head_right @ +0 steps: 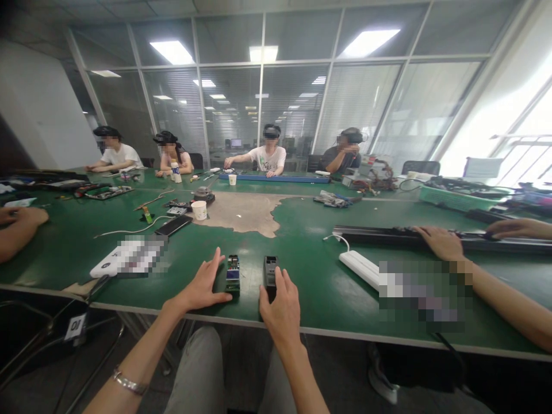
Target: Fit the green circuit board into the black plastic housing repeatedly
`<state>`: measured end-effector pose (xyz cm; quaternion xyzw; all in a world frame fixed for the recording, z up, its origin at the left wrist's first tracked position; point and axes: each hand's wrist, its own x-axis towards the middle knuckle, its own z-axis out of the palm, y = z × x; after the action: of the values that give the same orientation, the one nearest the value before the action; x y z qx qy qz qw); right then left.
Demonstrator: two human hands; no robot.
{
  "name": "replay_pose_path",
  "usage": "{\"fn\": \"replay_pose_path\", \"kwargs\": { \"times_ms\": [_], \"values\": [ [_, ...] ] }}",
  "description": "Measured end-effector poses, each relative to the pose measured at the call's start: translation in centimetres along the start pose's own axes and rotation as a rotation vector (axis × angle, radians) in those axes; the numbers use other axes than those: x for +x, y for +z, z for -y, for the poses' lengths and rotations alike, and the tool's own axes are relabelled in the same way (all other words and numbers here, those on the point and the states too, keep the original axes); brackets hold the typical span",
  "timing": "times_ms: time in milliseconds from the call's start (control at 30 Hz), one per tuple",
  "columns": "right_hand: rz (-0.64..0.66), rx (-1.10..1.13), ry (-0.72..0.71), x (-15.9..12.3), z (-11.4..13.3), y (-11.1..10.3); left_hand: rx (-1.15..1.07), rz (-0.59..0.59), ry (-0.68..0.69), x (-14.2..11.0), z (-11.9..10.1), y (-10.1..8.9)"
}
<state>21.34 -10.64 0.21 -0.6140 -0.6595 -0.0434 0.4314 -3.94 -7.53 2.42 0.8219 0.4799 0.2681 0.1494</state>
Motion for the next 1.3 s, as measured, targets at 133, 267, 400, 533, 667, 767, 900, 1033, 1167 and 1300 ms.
{"fn": "replay_pose_path", "kwargs": {
  "times_ms": [133,267,400,533,667,767,900,1033,1167,1300],
  "values": [
    [-0.002,0.031,0.035,-0.1,0.1,0.0,-0.031,0.016,-0.012,0.5,-0.1,-0.4],
    [-0.01,0.157,0.066,0.6,2.1,-0.7,-0.086,-0.029,0.0,0.5,-0.3,0.0],
    [-0.029,0.301,0.027,1.6,5.6,-1.1,-0.117,-0.077,0.023,0.2,-0.3,0.5],
    [0.018,0.334,-0.045,2.0,8.6,-0.2,-0.161,-0.119,0.004,-0.2,-0.3,0.5],
    [0.094,0.273,-0.097,1.7,9.9,1.3,-0.168,-0.147,0.005,-0.3,-0.2,0.5],
    [0.142,0.167,-0.09,1.5,10.3,2.0,-0.141,-0.148,0.03,-0.2,0.0,0.7],
    [0.204,0.055,-0.06,1.3,10.6,2.0,-0.058,-0.18,0.083,0.0,0.4,1.2],
    [0.251,0.008,-0.052,1.4,11.0,1.1,-0.072,-0.176,0.091,0.1,0.7,1.3],
    [0.312,-0.027,-0.051,1.7,11.5,0.6,-0.114,-0.194,0.115,0.1,0.8,1.2],
    [0.346,-0.005,-0.048,1.4,11.3,1.2,-0.115,-0.191,0.114,0.1,0.8,1.2]
  ]
}}
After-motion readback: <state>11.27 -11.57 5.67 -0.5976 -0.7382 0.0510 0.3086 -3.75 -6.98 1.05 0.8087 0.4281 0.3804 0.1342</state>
